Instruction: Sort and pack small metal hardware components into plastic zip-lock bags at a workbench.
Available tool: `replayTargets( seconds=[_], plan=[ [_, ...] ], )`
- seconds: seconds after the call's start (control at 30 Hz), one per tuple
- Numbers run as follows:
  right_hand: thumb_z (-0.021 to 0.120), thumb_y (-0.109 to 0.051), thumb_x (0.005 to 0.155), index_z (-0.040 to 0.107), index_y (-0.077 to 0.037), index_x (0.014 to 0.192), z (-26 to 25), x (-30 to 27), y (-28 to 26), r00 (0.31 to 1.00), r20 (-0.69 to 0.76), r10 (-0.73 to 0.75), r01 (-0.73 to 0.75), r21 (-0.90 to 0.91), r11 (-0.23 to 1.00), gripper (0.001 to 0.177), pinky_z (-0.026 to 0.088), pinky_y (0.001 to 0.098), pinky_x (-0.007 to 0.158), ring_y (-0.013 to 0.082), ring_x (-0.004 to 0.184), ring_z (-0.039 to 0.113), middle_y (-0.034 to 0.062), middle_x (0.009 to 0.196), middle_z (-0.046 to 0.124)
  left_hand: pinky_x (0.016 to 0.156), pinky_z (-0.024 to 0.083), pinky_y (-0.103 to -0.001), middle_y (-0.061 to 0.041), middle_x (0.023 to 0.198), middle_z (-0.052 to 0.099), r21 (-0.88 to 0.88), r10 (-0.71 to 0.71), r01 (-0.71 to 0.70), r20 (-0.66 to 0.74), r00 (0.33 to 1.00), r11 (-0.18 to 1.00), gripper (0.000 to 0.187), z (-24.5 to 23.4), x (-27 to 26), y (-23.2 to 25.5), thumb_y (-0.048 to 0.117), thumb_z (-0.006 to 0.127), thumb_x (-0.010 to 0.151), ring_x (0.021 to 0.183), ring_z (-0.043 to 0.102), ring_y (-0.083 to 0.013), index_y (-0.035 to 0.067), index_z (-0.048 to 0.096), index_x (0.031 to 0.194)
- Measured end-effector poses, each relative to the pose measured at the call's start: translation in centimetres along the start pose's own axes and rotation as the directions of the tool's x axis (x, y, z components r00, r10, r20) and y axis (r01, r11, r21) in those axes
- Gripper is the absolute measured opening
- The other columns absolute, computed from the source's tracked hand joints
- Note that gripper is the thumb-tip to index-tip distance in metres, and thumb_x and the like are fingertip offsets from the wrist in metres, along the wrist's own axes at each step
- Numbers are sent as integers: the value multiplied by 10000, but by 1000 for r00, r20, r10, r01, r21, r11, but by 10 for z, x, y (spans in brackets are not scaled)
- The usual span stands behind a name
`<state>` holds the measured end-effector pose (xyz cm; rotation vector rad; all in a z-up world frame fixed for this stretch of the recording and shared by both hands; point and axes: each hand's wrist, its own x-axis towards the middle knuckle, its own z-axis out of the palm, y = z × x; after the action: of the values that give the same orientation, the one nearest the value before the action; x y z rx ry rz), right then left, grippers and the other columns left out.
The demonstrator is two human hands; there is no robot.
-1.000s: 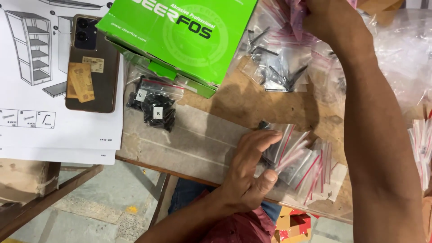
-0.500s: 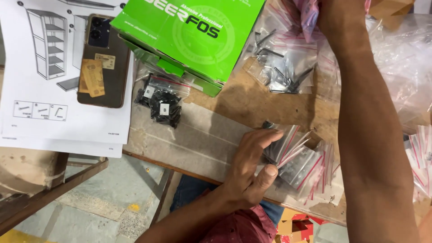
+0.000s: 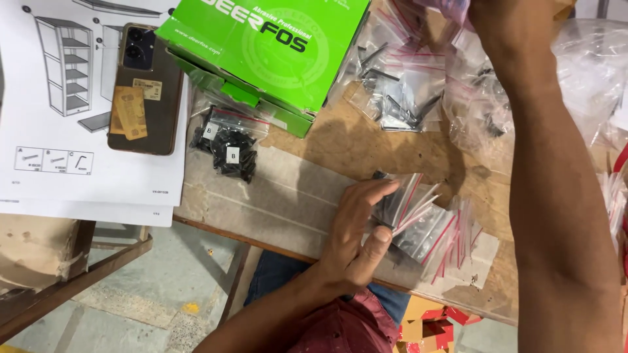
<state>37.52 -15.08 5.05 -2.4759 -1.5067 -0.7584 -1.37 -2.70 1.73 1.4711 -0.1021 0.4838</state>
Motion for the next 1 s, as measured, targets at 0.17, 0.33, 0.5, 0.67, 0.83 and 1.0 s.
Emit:
replayTargets(
  seconds=[0.17,0.33,0.5,0.67,0.83,1.0],
  plan=[
    [620,54,1054,627,44,882,-44,-7,-13,964,-73,254,-203,408,890,172,411,356,512,238,568,558,135,721,594,1247,373,-453,-216,1493,539,60,24,-23,-25,999,998,623,3,-2,-4,486,393,1145,1420,511,-358,-30,490,1481],
    [618,21,1130,615,11,868,-83,-20,-32,868,-51,494,-284,765,578,262,405,321,545,170,575,547,79,704,574,1247,361,-448,-200,1495,529,67,71,-66,-69,995,996,606,9,-4,-16,484,388,1150,1423,493,-333,-21,490,1471],
    [634,-65,1240,610,19,898,-140,-47,-80,840,-13,542,-274,853,444,353,328,281,523,112,537,461,77,708,539,1262,357,-457,-182,1489,534,67,102,-89,-224,969,994,550,6,2,-13,458,409,1155,1452,486,-320,-1,528,1435],
    [671,-69,1143,682,8,1029,-169,-101,-135,741,170,650,-343,927,149,138,466,250,585,104,613,584,75,794,657,1203,450,-428,-168,1443,585,130,134,-120,-107,985,984,534,4,33,10,435,461,1147,1388,559,-277,14,540,1466],
    [705,-56,1058,715,51,1124,-163,-139,-160,735,285,615,-373,928,15,125,516,253,683,118,754,630,86,922,710,1021,530,-429,-239,1338,541,104,237,-239,34,971,966,702,34,66,44,292,716,936,1268,578,-300,-56,395,1454],
    [741,-67,989,743,22,1149,-172,-136,-166,765,320,558,-422,904,60,183,566,269,858,142,944,676,63,1021,755,806,630,-285,-114,1067,806,16,112,-112,-22,993,994,622,45,75,19,2,768,1001,911,787,-223,79,452,1531]
  ],
)
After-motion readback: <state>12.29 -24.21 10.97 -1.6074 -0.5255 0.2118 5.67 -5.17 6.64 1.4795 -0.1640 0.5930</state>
